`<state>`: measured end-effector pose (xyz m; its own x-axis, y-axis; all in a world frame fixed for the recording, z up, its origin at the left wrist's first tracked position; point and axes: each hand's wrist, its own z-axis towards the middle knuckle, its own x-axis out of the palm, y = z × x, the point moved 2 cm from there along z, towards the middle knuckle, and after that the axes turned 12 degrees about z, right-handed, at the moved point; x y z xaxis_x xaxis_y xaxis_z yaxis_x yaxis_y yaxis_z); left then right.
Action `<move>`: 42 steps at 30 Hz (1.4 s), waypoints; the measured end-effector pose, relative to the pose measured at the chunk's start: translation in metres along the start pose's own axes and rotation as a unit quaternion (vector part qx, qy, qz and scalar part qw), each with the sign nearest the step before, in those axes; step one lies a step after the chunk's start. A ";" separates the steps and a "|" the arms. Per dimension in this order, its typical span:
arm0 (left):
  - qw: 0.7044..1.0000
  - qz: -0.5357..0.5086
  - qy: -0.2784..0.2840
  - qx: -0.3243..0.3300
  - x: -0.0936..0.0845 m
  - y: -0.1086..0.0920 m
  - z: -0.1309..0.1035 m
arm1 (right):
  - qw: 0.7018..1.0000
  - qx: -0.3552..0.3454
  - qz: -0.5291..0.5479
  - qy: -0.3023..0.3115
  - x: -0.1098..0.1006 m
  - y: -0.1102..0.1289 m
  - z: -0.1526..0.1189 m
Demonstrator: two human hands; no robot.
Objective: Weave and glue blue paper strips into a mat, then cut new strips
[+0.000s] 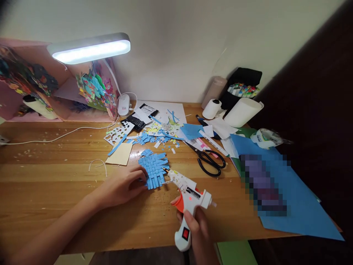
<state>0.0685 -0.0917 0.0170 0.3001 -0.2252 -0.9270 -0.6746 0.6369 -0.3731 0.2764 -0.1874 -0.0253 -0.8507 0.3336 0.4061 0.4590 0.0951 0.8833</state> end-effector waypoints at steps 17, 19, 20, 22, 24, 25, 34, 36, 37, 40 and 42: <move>0.988 0.119 0.064 -0.075 -0.007 -0.017 0.025 | 0.999 -0.008 0.039 -0.004 -0.006 -0.008 0.015; 0.986 0.126 0.083 -0.076 -0.010 -0.015 0.029 | 1.000 -0.002 0.030 0.003 -0.006 -0.008 0.014; 0.985 0.125 0.093 -0.071 -0.011 -0.014 0.030 | 1.000 0.000 0.027 0.004 -0.006 -0.008 0.013; 0.985 0.119 0.108 -0.059 -0.012 -0.011 0.032 | 1.000 0.001 0.022 -0.004 -0.006 -0.008 0.012; 0.986 0.119 0.108 -0.052 -0.012 -0.010 0.033 | 1.000 -0.006 0.019 -0.011 -0.006 -0.007 0.011; 0.985 0.125 0.105 -0.053 -0.012 -0.009 0.034 | 1.000 -0.010 0.018 -0.011 -0.006 -0.007 0.011; 0.986 0.141 0.083 -0.043 -0.010 -0.017 0.026 | 1.000 -0.006 0.021 0.001 -0.008 -0.008 0.011; 0.988 0.135 0.072 -0.030 -0.010 -0.021 0.022 | 1.000 -0.009 0.026 -0.004 -0.008 -0.009 0.012; 0.988 0.138 0.069 -0.031 -0.010 -0.023 0.020 | 1.000 -0.012 0.028 -0.006 -0.008 -0.010 0.012; 0.984 0.160 0.064 -0.042 -0.009 -0.027 0.021 | 0.999 -0.015 0.031 -0.006 -0.008 -0.009 0.012; 0.981 0.169 0.076 -0.049 -0.009 -0.026 0.024 | 1.000 -0.014 0.028 -0.001 -0.008 -0.008 0.011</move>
<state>0.0996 -0.0879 0.0361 -0.0510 -0.1248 -0.9909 -0.7822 0.6219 -0.0381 0.2821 -0.1804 -0.0385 -0.8236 0.3399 0.4540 0.4982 0.0509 0.8656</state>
